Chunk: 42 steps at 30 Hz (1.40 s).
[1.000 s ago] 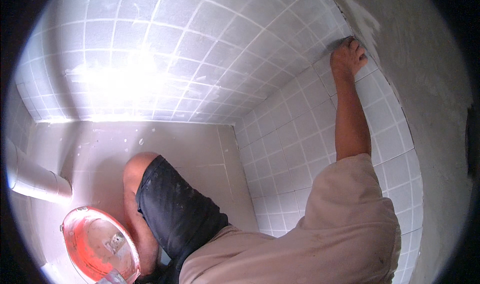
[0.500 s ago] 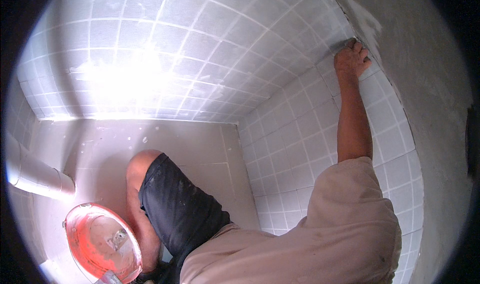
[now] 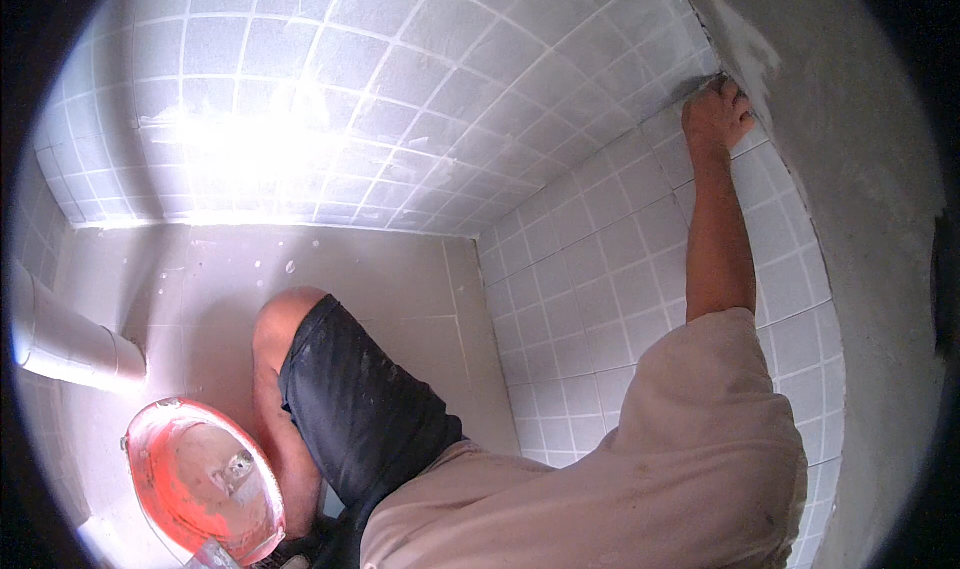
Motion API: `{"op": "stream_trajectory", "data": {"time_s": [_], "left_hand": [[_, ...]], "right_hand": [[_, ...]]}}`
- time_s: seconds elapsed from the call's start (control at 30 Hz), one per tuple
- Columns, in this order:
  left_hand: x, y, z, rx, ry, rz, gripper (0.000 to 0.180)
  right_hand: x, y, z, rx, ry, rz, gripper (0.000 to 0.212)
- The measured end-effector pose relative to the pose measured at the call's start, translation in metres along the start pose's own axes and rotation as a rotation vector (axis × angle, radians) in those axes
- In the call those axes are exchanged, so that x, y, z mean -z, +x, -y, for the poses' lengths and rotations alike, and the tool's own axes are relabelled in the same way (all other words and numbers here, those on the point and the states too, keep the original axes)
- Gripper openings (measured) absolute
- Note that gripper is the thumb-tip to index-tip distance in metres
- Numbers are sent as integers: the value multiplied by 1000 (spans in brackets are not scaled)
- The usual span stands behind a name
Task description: The person applies grout to the joints of a tiled wall using a small rectangular spreader, frequently dipping the tool into a pink bucket containing a white grouting compound.
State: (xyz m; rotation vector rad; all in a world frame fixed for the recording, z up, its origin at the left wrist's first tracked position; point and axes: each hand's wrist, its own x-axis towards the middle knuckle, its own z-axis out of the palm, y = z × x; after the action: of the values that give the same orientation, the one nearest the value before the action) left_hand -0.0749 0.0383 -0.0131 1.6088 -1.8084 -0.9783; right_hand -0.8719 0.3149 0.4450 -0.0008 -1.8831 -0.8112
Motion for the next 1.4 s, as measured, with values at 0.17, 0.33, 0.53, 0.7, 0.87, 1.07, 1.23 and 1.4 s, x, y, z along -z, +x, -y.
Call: {"op": "stream_trajectory", "data": {"time_s": [0.17, 0.33, 0.53, 0.7, 0.87, 1.07, 1.23, 1.4], "left_hand": [[3, -1, 3, -8, -4, -1, 43], [8, 3, 4, -5, 10, -14, 44], [6, 3, 12, -2, 2, -1, 47], [7, 2, 12, -15, 9, -8, 49], [17, -1, 20, -28, 25, -15, 51], [8, 0, 11, -10, -13, -9, 50], [3, -1, 4, 1, -51, 9, 49], [1, -3, 1, 13, -82, 19, 48]], "right_hand": [[6, 10, 2, 113, -184, 97, 39], [23, -1, -9, 133, 91, 203, 34], [-2, 4, -25, 228, 33, -125, 49], [3, 8, -1, -7, -9, 35, 44], [-4, -10, 11, 5, 59, 176, 42], [4, 1, 1, 21, 194, 65, 48], [-7, 4, 10, -56, 144, 254, 38], [-9, -57, 30, 97, 53, 186, 36]]}}
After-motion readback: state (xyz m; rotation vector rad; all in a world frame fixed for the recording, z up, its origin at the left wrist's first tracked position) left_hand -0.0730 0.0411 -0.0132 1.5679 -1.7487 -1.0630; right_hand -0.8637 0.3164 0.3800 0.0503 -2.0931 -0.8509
